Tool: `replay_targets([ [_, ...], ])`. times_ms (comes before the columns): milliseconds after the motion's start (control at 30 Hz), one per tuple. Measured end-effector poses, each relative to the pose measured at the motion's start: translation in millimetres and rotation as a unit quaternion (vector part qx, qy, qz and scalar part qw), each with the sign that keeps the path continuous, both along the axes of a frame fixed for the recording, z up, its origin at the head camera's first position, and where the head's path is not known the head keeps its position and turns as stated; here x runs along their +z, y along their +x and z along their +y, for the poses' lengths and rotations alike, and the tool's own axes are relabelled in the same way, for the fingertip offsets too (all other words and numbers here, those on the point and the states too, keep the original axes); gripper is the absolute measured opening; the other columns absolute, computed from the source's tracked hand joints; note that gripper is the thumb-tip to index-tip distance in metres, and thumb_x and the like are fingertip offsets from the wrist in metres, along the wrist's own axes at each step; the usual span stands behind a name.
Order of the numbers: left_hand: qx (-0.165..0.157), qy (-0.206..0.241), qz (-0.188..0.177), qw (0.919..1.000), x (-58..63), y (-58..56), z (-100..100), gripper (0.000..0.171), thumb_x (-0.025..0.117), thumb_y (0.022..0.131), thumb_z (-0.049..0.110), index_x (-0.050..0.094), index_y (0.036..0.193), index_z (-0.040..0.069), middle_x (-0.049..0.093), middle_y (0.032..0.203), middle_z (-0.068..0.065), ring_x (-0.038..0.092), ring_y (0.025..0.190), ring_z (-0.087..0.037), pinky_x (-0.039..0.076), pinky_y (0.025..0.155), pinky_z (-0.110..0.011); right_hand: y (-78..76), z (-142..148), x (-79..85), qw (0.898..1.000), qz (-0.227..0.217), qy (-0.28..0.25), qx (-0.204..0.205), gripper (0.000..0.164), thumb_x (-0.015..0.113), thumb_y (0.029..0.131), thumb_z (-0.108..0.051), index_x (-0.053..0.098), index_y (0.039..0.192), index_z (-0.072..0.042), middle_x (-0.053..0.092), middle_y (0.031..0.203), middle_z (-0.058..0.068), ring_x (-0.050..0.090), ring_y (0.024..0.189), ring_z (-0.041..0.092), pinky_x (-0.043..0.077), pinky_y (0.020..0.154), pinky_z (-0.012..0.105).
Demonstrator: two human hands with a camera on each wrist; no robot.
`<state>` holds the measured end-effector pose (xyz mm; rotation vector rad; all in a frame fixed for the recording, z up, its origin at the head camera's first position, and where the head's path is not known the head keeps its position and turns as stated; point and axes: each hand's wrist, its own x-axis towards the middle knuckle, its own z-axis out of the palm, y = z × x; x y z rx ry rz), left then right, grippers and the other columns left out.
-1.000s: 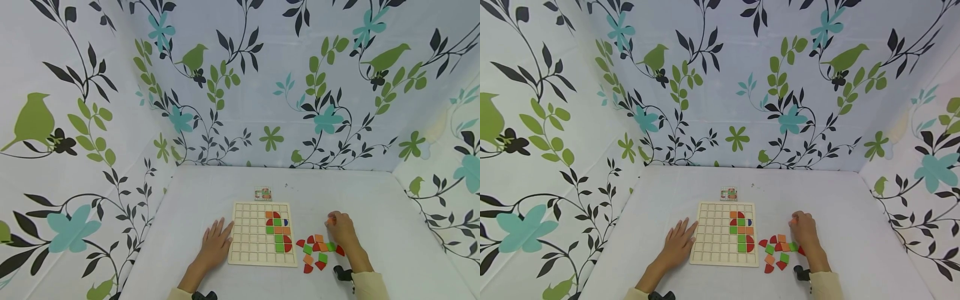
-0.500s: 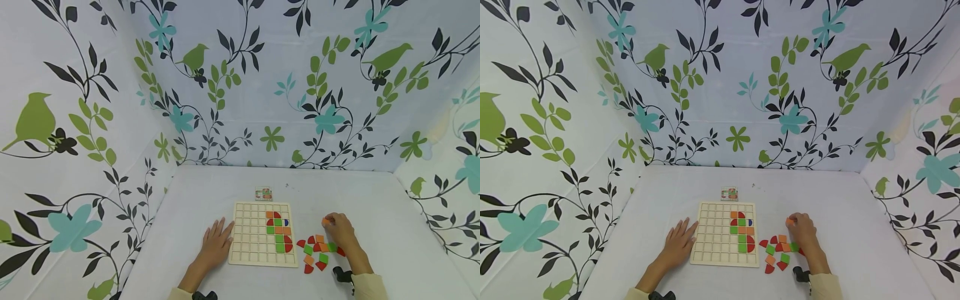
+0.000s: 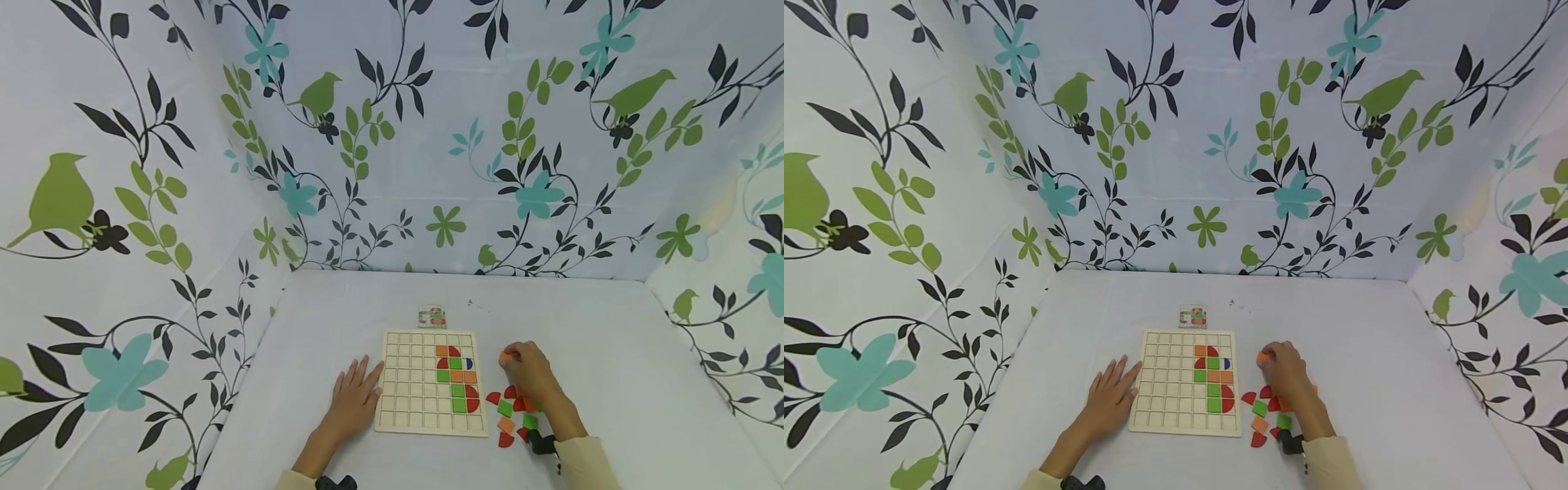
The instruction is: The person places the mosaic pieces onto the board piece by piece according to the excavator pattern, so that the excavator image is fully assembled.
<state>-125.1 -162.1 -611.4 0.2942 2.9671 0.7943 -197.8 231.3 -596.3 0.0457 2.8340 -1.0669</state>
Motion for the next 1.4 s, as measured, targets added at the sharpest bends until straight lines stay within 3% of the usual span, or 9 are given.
replay_targets([
  [167,-0.001,-0.003,-0.001,1.0000,-0.2,1.0,0,0.051,0.050,0.111,0.025,0.046,0.161,0.015,0.029,0.171,-0.021,0.021,0.159,-0.048,0.015,0.123,-0.072,9.5,-23,5.8,1.000,0.007,-0.013,0.022,0.027,0.065,0.102,-0.013,0.069,0.125,0.001,0.062,0.122,0.016,0.062,0.112,0.032,0.054,0.101,0.055],
  [333,0.000,-0.002,-0.001,1.0000,-1.6,2.3,-1,0.051,0.050,0.111,0.024,0.047,0.161,0.015,0.029,0.171,-0.021,0.021,0.159,-0.048,0.015,0.123,-0.072,23.8,-52,11.5,0.998,0.016,-0.011,0.056,0.027,0.071,0.101,-0.015,0.069,0.126,-0.006,0.062,0.121,0.009,0.061,0.111,0.026,0.056,0.100,0.052],
  [533,-0.001,0.001,0.000,1.0000,-2.9,2.1,-1,0.051,0.050,0.111,0.025,0.046,0.161,0.016,0.029,0.172,-0.021,0.020,0.159,-0.047,0.015,0.123,-0.072,35.7,-81,12.2,0.988,0.082,0.026,0.132,0.017,0.080,0.095,-0.020,0.070,0.109,-0.017,0.059,0.100,-0.004,0.051,0.090,0.016,0.045,0.082,0.044],
  [700,-0.001,0.000,0.001,1.0000,-4.7,1.2,-2,0.051,0.049,0.111,0.026,0.046,0.161,0.017,0.029,0.172,-0.020,0.020,0.160,-0.047,0.015,0.123,-0.072,44.1,-99,8.5,0.978,0.116,0.039,0.170,0.014,0.083,0.093,-0.020,0.069,0.095,-0.021,0.060,0.096,-0.009,0.054,0.093,0.014,0.040,0.079,0.040],
  [833,-0.001,0.000,-0.001,1.0000,-6.3,0.9,-2,0.051,0.049,0.111,0.027,0.045,0.162,0.018,0.028,0.172,-0.020,0.020,0.160,-0.047,0.014,0.123,-0.072,47.3,-106,6.8,0.973,0.132,0.061,0.178,0.016,0.084,0.091,-0.021,0.068,0.092,-0.022,0.064,0.099,-0.009,0.057,0.097,0.015,0.038,0.078,0.036],
  [1167,-0.003,-0.003,-0.001,1.0000,-5.8,-1.8,-2,0.052,0.048,0.111,0.028,0.044,0.162,0.018,0.027,0.173,-0.019,0.019,0.160,-0.046,0.014,0.124,-0.071,48.1,-105,2.2,0.959,0.171,0.106,0.199,0.016,0.085,0.090,-0.027,0.069,0.092,-0.022,0.064,0.095,-0.011,0.052,0.086,0.011,0.032,0.071,0.030],
  [1400,0.000,-0.003,-0.004,1.0000,-6.3,-2.9,-2,0.053,0.048,0.112,0.030,0.043,0.163,0.020,0.026,0.174,-0.017,0.017,0.161,-0.045,0.013,0.124,-0.070,48.1,-103,2.1,0.953,0.180,0.114,0.217,0.013,0.083,0.092,-0.026,0.071,0.094,-0.022,0.065,0.098,-0.011,0.054,0.090,0.011,0.038,0.075,0.032],
])
